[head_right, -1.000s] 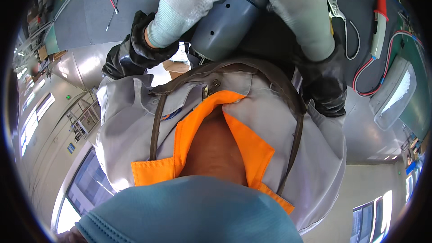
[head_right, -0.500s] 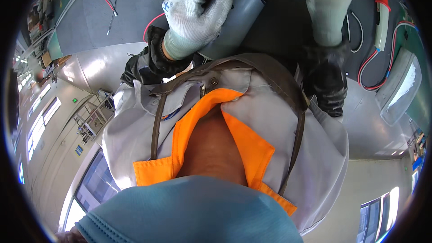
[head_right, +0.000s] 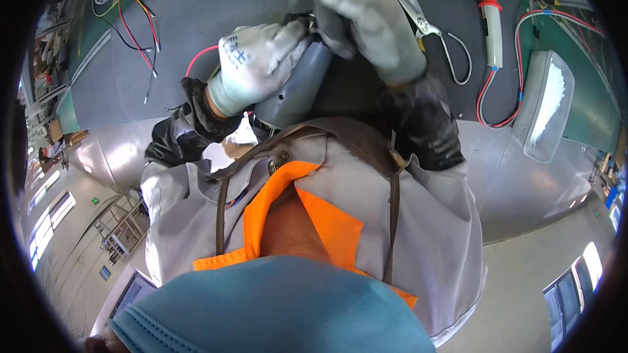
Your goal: Connecting wires and applying insulation to small electric motors at a workstation.
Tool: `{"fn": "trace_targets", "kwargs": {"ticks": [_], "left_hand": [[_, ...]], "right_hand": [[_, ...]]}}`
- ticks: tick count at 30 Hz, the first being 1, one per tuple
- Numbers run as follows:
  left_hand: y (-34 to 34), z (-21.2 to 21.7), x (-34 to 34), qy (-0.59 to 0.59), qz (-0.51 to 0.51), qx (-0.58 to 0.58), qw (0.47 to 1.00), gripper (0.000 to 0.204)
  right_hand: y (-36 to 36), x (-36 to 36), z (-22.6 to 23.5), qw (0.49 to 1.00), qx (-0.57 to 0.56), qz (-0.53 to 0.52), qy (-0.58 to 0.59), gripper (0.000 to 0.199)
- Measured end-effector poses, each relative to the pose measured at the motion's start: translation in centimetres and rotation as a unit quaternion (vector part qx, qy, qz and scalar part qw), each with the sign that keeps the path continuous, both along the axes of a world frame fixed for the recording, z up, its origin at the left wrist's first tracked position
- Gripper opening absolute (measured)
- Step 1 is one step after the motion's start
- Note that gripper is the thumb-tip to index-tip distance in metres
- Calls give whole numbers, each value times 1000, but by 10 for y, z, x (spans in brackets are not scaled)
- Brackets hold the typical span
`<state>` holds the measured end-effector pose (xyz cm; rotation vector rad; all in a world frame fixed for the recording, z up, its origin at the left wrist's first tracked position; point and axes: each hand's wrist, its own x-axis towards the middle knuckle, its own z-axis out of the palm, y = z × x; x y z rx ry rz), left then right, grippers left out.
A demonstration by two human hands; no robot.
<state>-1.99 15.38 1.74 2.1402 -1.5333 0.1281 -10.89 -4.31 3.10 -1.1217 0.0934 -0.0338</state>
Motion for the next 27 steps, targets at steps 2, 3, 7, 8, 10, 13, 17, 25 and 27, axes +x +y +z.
{"fn": "trace_targets", "kwargs": {"ticks": [2, 3, 7, 8, 10, 13, 17, 25, 27], "left_hand": [[7, 10, 14, -126, -103, 82, 983, 27], [4, 17, 17, -150, -139, 89, 975, 32], [-5, 14, 17, -118, -194, 44, 973, 30], [-6, 15, 13, -110, -203, 49, 972, 30], [-13, 17, 10, -132, -218, 63, 965, 32], [-4, 17, -1, -146, -136, 80, 977, 30], [-11, 32, 6, -113, -81, 53, 989, 29], [-32, 40, 43, 205, -169, 27, 964, 24], [-29, 26, 53, 523, -133, -18, 842, 36]], "right_hand": [[2, -23, -1, 998, -32, -11, 49, 32], [1, -30, -2, 993, -58, -22, 104, 30], [-19, -11, -5, 974, -219, -54, -8, 30], [-15, 10, -5, 997, -75, -30, -20, 27], [-9, 45, -2, 989, 102, 108, -9, 20], [-8, 17, 11, 996, -2, -79, 27, 19], [-86, -66, -31, 505, -819, -208, -174, 33], [-11, -184, -36, 697, -688, -142, 143, 67], [-10, -193, -34, 697, -686, -126, 166, 71]]}}
